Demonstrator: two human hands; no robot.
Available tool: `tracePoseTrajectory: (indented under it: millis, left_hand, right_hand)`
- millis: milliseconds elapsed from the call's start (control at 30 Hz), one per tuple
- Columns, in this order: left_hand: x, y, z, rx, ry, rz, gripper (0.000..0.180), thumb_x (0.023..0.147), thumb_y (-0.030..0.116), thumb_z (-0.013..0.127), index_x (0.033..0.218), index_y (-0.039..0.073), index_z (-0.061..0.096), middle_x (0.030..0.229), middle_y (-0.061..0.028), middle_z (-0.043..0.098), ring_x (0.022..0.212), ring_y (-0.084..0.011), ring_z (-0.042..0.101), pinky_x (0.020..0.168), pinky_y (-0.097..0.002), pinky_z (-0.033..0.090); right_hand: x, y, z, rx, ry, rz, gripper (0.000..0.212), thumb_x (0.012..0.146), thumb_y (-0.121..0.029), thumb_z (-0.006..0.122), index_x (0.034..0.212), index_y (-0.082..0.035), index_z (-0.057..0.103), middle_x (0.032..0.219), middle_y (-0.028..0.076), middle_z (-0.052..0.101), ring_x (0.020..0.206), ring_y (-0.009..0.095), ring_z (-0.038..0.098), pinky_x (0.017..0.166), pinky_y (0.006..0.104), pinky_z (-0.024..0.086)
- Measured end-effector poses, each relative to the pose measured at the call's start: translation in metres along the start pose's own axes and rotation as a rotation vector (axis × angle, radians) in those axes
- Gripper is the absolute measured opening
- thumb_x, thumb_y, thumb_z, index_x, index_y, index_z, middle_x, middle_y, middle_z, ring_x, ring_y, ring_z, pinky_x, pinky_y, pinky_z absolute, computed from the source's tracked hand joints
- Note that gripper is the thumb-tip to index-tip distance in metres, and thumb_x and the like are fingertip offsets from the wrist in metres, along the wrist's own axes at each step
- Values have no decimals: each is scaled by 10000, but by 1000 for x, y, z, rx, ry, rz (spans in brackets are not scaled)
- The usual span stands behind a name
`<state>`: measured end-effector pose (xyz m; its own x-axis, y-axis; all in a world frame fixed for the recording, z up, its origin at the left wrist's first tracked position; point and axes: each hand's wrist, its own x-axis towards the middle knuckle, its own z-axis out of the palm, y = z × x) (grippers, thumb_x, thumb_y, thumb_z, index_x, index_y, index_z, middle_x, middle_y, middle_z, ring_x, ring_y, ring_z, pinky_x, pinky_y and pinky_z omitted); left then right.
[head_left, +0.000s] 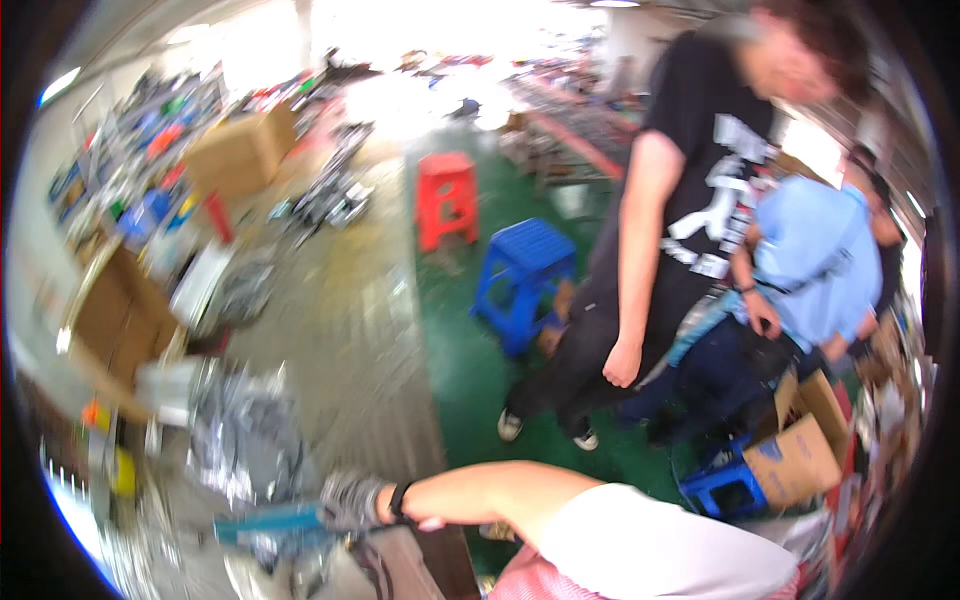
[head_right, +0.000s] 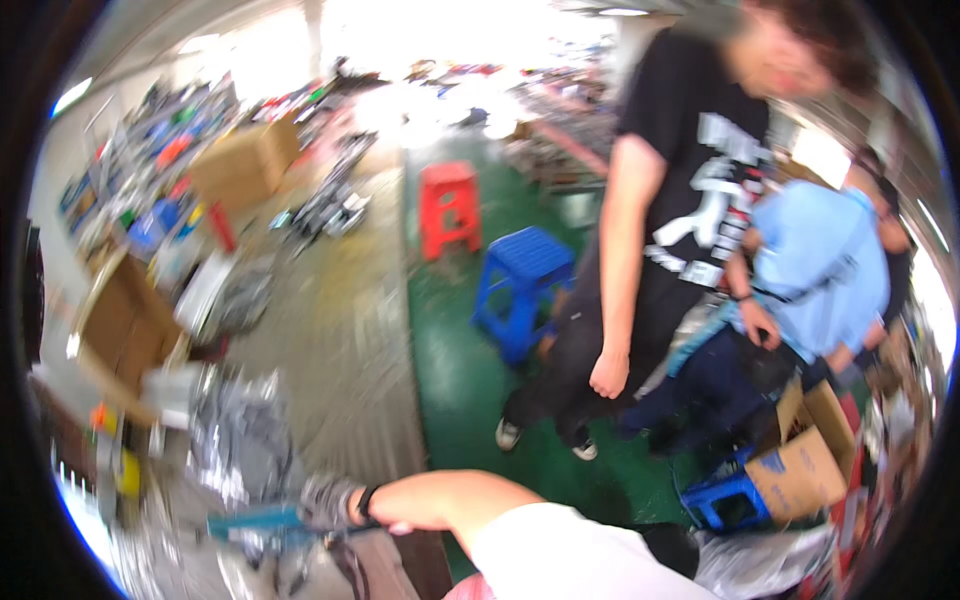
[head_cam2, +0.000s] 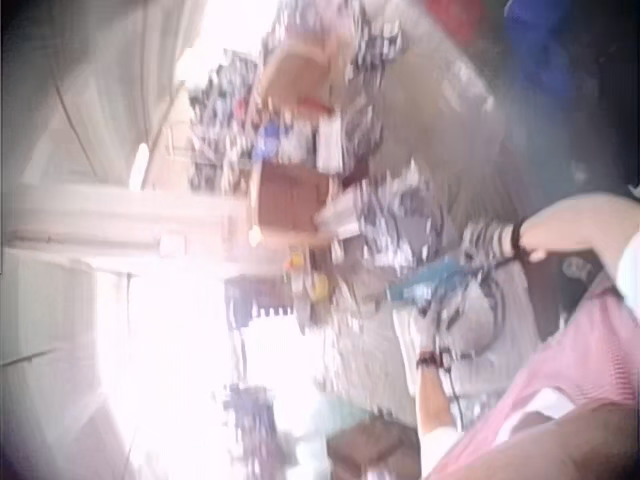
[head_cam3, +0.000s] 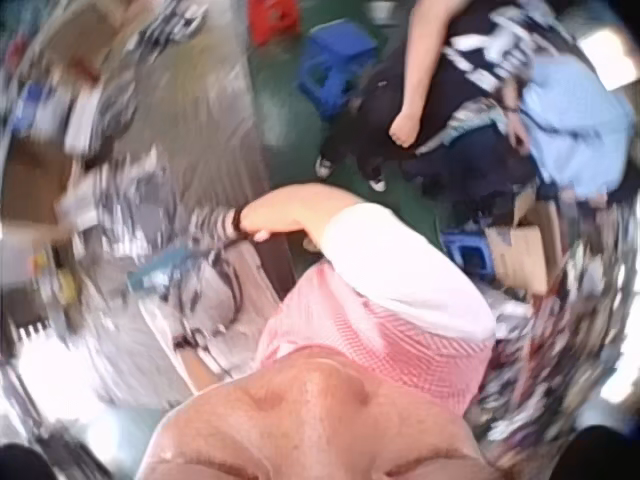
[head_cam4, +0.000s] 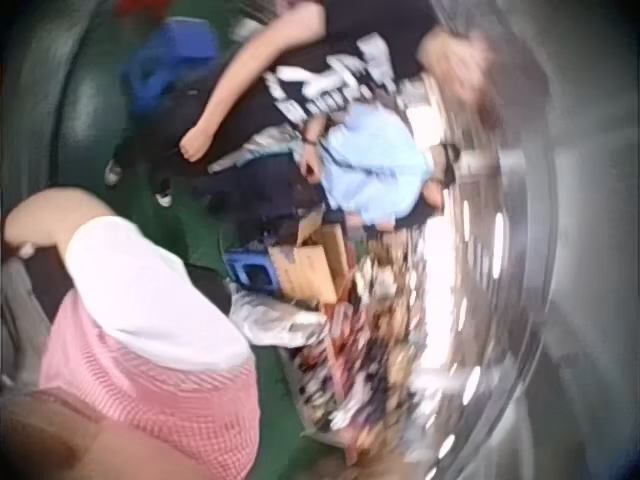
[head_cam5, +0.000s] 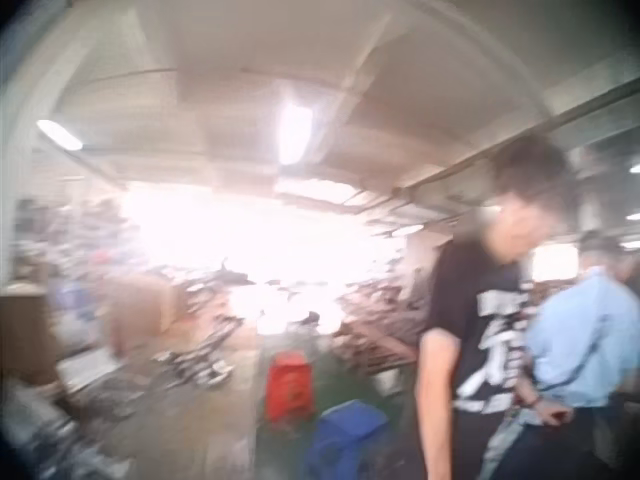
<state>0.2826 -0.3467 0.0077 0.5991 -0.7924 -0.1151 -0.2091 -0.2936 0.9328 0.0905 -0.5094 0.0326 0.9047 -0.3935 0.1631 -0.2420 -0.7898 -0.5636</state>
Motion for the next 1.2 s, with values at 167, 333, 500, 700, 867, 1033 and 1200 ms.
tracePoseTrajectory:
  millis: [167,333,500,700,867,1033,1200]
  left_hand:
    - [-54,-5,-31,22,99,-60,353,773,214,682,1047,-8,657,919,-90,686,795,-185,634,710,-316,490]
    - [-52,38,-27,519,133,-426,437,740,394,714,986,35,670,837,-153,679,758,-243,645,722,-346,490]
    - [-55,44,-22,491,189,-444,449,776,429,691,1011,49,656,894,-146,683,822,-246,650,760,-340,484]
    - [-76,64,-2,682,228,-444,486,799,465,649,1077,68,624,1004,-186,664,952,-355,624,841,-416,463]
    - [-141,84,2,412,459,-297,265,795,232,717,967,42,652,799,-66,667,719,-134,596,684,-300,477]
    - [-230,105,27,57,717,-174,207,824,181,692,928,14,629,742,4,603,598,-64,532,538,-231,433]
    - [-296,114,44,-266,934,-202,218,819,205,698,941,33,645,688,31,586,550,-31,485,479,-211,394]
  right_hand:
    - [0,-14,-33,-76,-70,-39,420,799,-362,518,636,11,620,620,250,561,582,407,589,566,477,486]
    - [7,-9,-29,-133,-147,-4,398,853,-378,485,793,-25,660,748,196,628,720,367,612,686,473,493]
    - [5,-7,-24,-212,-157,-7,401,882,-400,475,885,-43,659,905,177,638,879,331,604,794,455,476]
    - [-8,17,-18,216,29,155,476,903,-458,467,980,-25,648,1010,190,639,976,383,581,858,455,454]
    - [-116,83,17,652,272,729,603,927,-505,446,1203,15,574,1182,189,605,1104,290,556,954,368,409]
    - [-212,129,29,349,-15,375,497,957,-451,436,992,7,627,851,148,656,785,259,595,754,387,451]
    - [-225,208,52,616,-53,606,446,949,-406,501,1025,17,619,885,114,640,784,214,560,742,348,456]
